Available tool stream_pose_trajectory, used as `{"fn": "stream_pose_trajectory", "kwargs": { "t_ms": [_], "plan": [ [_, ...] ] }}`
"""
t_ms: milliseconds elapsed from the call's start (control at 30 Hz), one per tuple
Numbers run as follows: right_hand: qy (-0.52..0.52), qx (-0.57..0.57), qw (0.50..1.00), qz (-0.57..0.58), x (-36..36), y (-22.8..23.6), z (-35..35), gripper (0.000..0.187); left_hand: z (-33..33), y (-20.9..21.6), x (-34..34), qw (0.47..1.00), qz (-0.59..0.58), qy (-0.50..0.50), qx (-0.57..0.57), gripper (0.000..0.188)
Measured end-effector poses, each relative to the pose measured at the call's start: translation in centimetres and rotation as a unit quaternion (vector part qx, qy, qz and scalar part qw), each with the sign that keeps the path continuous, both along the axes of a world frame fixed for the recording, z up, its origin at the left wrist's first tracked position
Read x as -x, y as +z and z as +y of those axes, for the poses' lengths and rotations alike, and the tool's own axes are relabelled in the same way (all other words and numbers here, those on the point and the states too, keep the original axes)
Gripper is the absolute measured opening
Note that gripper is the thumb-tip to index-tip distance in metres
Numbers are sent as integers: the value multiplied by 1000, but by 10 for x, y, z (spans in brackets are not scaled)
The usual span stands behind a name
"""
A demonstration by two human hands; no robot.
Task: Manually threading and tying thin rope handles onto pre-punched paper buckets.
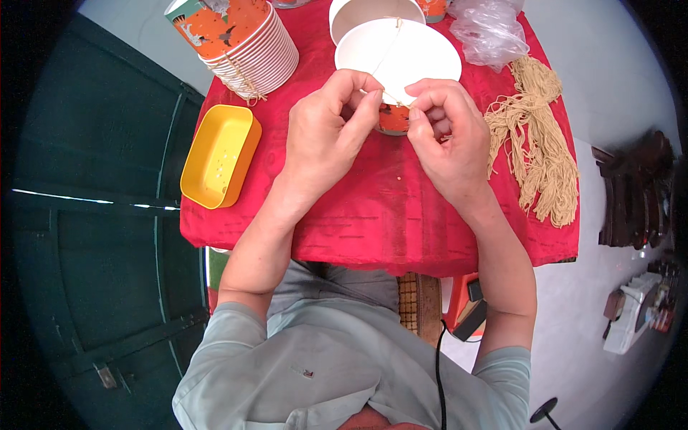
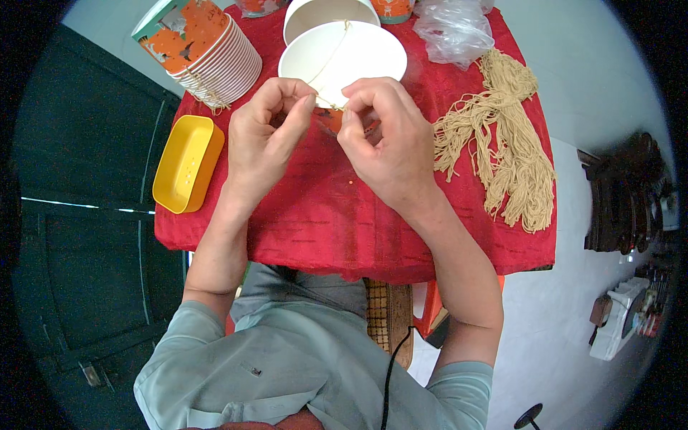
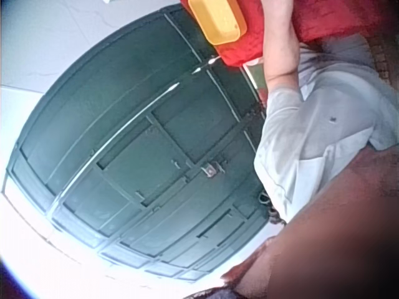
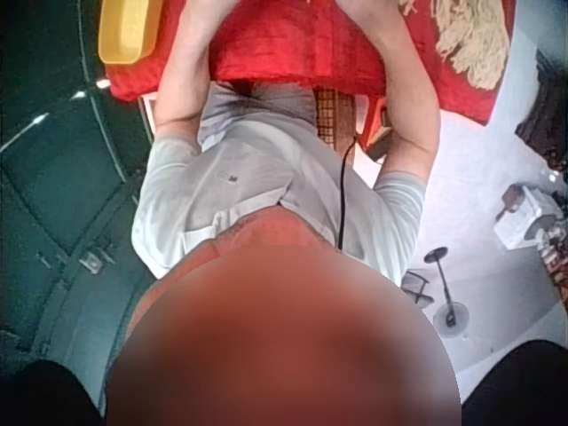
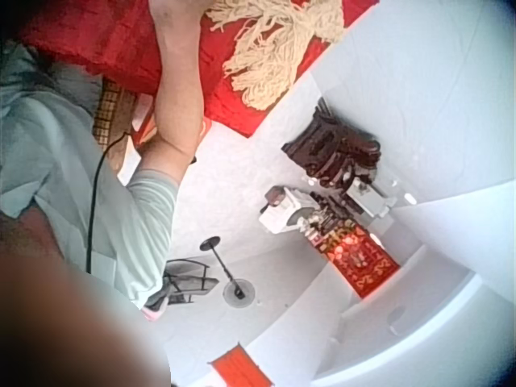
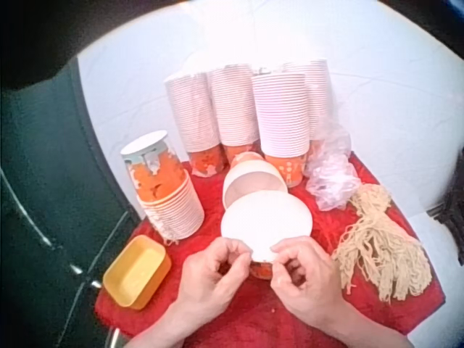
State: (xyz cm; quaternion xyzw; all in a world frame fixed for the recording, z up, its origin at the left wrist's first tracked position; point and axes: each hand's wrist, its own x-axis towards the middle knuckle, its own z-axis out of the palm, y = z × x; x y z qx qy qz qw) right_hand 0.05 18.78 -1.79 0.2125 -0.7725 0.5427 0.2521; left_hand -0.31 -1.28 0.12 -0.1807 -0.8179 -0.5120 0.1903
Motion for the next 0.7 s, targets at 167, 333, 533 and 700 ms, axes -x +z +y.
{"fn": "stream_pose_trajectory", "kwargs": {
  "t_ms": [167,333,533,700],
  "plan": [
    [-8,-41,999,34,2,-4,1,19,1,-2,3,992,81,38,89,10],
    [-3,-59,997,56,6,-6,3,20,0,-3,6,979,136,65,140,11],
    [4,-8,1000,5,2,-3,-4,37,-1,1,2,989,88,24,114,12],
    [-8,-110,990,87,8,-12,2,41,-2,5,-4,988,91,-42,120,12]
  ]
}}
